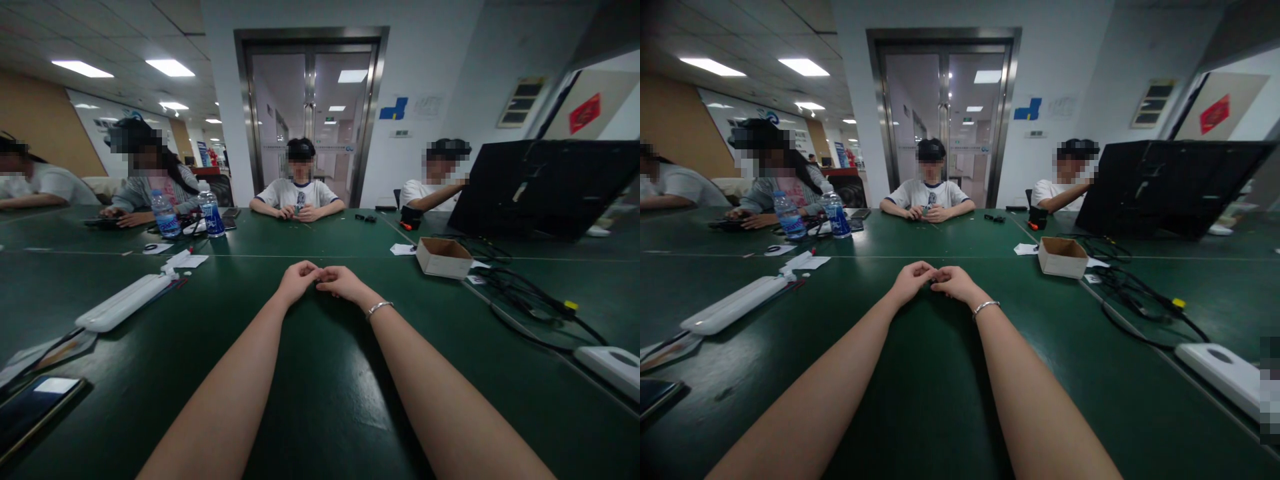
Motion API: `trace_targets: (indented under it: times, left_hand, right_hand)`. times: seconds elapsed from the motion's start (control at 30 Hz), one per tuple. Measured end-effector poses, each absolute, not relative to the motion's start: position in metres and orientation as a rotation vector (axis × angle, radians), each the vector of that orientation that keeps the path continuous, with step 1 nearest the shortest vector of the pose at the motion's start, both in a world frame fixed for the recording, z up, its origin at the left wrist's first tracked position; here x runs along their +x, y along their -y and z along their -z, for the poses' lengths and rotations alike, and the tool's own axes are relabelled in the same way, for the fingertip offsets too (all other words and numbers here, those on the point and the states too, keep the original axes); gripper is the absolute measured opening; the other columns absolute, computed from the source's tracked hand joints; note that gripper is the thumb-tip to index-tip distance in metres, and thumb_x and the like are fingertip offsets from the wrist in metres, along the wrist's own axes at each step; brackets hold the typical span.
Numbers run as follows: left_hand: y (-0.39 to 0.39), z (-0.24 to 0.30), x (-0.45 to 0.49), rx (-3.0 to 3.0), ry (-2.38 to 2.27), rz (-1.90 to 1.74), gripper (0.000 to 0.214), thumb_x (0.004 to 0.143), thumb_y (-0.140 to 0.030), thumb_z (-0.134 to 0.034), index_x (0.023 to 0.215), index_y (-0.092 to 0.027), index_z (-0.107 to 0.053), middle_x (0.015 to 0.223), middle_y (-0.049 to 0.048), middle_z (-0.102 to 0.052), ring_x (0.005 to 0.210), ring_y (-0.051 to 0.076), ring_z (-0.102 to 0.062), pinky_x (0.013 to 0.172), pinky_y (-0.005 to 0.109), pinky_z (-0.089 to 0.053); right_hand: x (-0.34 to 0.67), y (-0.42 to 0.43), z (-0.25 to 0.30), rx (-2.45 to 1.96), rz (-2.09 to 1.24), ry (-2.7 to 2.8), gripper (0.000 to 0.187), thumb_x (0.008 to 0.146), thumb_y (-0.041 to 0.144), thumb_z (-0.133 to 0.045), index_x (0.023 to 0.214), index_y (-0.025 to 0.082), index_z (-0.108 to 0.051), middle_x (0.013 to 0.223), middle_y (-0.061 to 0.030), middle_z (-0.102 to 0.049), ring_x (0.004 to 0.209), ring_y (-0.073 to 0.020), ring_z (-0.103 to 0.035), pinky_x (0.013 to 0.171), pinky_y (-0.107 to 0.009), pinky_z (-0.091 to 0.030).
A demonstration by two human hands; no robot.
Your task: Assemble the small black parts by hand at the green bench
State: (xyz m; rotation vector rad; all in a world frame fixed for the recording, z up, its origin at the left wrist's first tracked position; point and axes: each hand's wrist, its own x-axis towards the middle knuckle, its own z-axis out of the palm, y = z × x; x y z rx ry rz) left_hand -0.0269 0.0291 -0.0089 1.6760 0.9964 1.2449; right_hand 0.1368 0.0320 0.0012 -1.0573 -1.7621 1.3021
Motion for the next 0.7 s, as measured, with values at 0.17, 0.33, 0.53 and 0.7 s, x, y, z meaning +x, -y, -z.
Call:
trace_targets:
  times: [0.17,0.33,0.53,0.7]
  left_hand:
    - [-0.023,0.0,-0.031,1.68,-0.861,-1.034,0.044,0.069,-0.051,-0.07,0.091,-0.013,-0.072,0.088,0.0091,-0.071,0.084,0.021,-0.063,0.077,0.032,-0.048]
    - [-0.02,-0.002,-0.03,1.661,-0.864,-1.007,0.038,0.072,-0.045,-0.067,0.091,-0.012,-0.072,0.085,0.0082,-0.07,0.072,0.016,-0.058,0.064,0.026,-0.044]
    - [-0.011,-0.035,-0.021,1.52,-0.984,-1.36,0.036,0.078,-0.038,-0.06,0.105,-0.014,-0.064,0.061,-0.0025,-0.05,0.05,0.008,-0.043,0.05,0.021,-0.036]
    - [0.034,-0.093,-0.04,1.903,-0.941,-0.908,0.033,0.073,-0.044,-0.065,0.092,-0.017,-0.069,0.068,0.0014,-0.059,0.058,0.012,-0.054,0.055,0.023,-0.042]
  right_hand:
    - [0.133,-0.027,-0.005,-1.037,-1.328,1.719,0.019,0.068,0.015,-0.08,0.073,0.012,-0.062,0.055,0.0035,-0.059,0.042,-0.0052,-0.05,0.037,-0.012,-0.039]
    - [0.128,-0.021,0.002,-1.013,-1.418,1.589,0.022,0.07,0.015,-0.08,0.076,0.012,-0.059,0.058,0.0005,-0.063,0.047,-0.0083,-0.058,0.04,-0.013,-0.043]
    - [0.133,-0.008,-0.002,-1.057,-1.448,1.504,0.023,0.075,0.003,-0.072,0.085,0.013,-0.054,0.064,-0.0016,-0.067,0.047,-0.0104,-0.061,0.043,-0.016,-0.05]
    - [0.17,0.005,-0.011,-1.114,-1.45,1.341,0.03,0.072,0.007,-0.076,0.085,0.015,-0.05,0.075,-0.0064,-0.07,0.052,-0.0102,-0.063,0.045,-0.015,-0.051]
